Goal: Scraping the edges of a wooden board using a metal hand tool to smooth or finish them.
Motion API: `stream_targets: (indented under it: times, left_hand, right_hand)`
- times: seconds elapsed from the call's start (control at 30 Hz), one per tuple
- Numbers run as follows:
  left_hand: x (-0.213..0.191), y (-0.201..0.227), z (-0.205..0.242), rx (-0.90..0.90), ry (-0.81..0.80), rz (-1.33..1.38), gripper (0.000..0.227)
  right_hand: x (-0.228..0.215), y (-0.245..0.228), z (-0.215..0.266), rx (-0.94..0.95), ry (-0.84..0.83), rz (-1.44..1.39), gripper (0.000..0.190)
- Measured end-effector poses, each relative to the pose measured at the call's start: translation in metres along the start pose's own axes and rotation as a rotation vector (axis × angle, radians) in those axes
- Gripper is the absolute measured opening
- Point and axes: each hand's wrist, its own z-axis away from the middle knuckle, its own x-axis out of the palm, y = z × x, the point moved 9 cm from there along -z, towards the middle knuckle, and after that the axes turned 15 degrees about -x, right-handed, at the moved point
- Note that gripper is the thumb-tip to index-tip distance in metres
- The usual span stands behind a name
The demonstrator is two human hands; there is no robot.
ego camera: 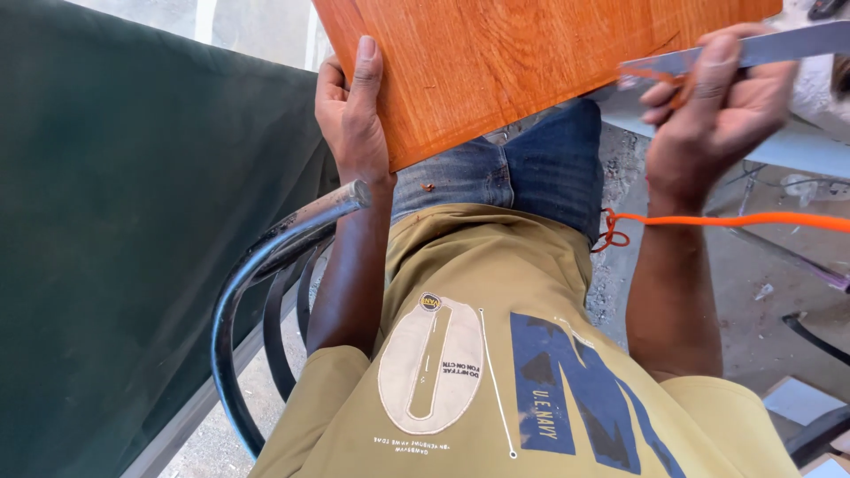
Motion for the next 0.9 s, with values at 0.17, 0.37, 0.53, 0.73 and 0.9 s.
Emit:
stream_targets:
  times: [0.17, 0.37, 0.53, 0.73, 0.9]
  left_hand:
    - [0.006, 0.003, 0.005, 0.009, -0.019, 0.030, 0.046]
    - [0.005, 0.004, 0.004, 0.022, -0.027, -0.018, 0.045]
    - [0.003, 0.002, 0.002, 0.028, -0.008, 0.004, 0.042]
    - [0.003, 0.001, 0.001, 0.013, -0.029, -0.011, 0.045]
    - [0.005, 0.006, 0.004, 0.022, -0.015, -0.005, 0.044]
  right_hand:
    - [-0.054, 0.017, -0.016, -0.188, 0.132, 0.279, 0.034]
    - [-0.004, -0.023, -0.013, -0.136, -0.008, 0.216, 0.020]
    - [-0.018, -0.011, -0.023, -0.207, 0.027, 0.184, 0.027]
    - [-0.026, -0.005, -0.021, -0.182, 0.020, 0.242, 0.028]
    - [-0.018, -0.010, -0.019, -0.206, 0.029, 0.202, 0.026]
